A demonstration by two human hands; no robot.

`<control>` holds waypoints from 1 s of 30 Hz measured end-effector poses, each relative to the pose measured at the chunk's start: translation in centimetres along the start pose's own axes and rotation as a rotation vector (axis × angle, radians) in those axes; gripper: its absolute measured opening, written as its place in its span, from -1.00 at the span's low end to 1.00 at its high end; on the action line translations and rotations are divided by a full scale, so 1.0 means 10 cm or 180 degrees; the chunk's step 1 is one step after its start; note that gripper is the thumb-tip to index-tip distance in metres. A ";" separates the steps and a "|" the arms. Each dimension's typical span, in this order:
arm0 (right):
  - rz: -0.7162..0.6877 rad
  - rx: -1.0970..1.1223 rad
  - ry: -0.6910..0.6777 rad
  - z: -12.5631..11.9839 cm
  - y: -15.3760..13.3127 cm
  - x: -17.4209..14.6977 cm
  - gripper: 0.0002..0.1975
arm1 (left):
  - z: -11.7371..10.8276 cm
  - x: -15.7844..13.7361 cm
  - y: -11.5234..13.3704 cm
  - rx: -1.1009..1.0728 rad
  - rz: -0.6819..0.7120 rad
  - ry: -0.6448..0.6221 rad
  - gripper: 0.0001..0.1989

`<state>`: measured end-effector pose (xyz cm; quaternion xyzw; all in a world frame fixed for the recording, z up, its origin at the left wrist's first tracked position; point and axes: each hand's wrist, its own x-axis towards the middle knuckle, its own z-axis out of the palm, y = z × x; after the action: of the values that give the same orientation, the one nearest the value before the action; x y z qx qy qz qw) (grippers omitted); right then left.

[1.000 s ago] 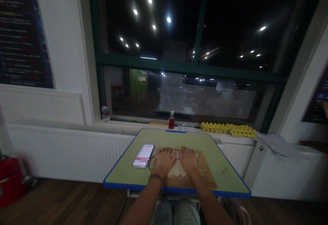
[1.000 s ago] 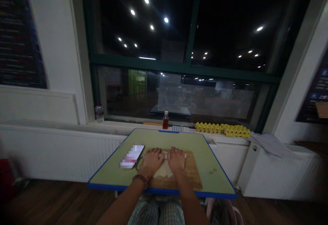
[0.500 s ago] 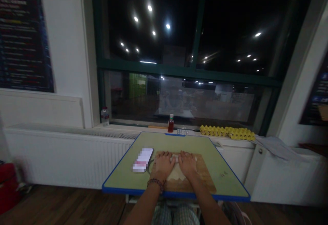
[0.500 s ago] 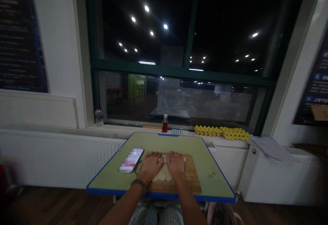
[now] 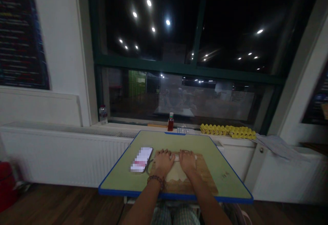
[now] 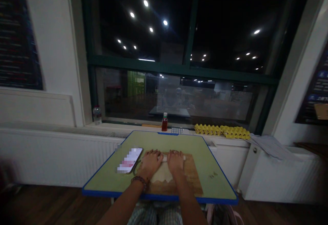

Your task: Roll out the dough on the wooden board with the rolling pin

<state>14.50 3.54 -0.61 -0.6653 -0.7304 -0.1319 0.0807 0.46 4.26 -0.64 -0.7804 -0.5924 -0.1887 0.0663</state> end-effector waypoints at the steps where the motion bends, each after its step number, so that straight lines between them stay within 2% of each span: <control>1: -0.0005 -0.0022 0.0003 -0.01 0.00 0.01 -0.59 | 0.00 0.02 0.00 0.0003 -0.0013 -0.0031 -0.55; 7: -0.0032 -0.0092 -0.0083 -0.07 -0.02 0.13 -0.63 | 0.04 0.15 -0.03 0.0046 -0.0144 -0.0147 -0.57; 16: -0.0055 -0.0147 -0.0029 0.11 0.03 0.35 -0.68 | 0.05 0.34 -0.07 0.0142 -0.0124 -0.0291 -0.57; 26: 0.0000 -0.0009 -0.0194 0.11 0.04 0.53 -0.63 | 0.10 0.54 -0.13 0.0191 -0.0231 -0.0562 -0.57; 30: -0.0089 -0.0032 -0.0253 0.11 0.05 0.59 -0.63 | 0.11 0.59 -0.16 0.0198 -0.0205 -0.0528 -0.57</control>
<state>14.42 9.53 0.15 -0.6601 -0.7416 -0.1102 0.0465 0.57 10.41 0.39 -0.7714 -0.6263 -0.1071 0.0351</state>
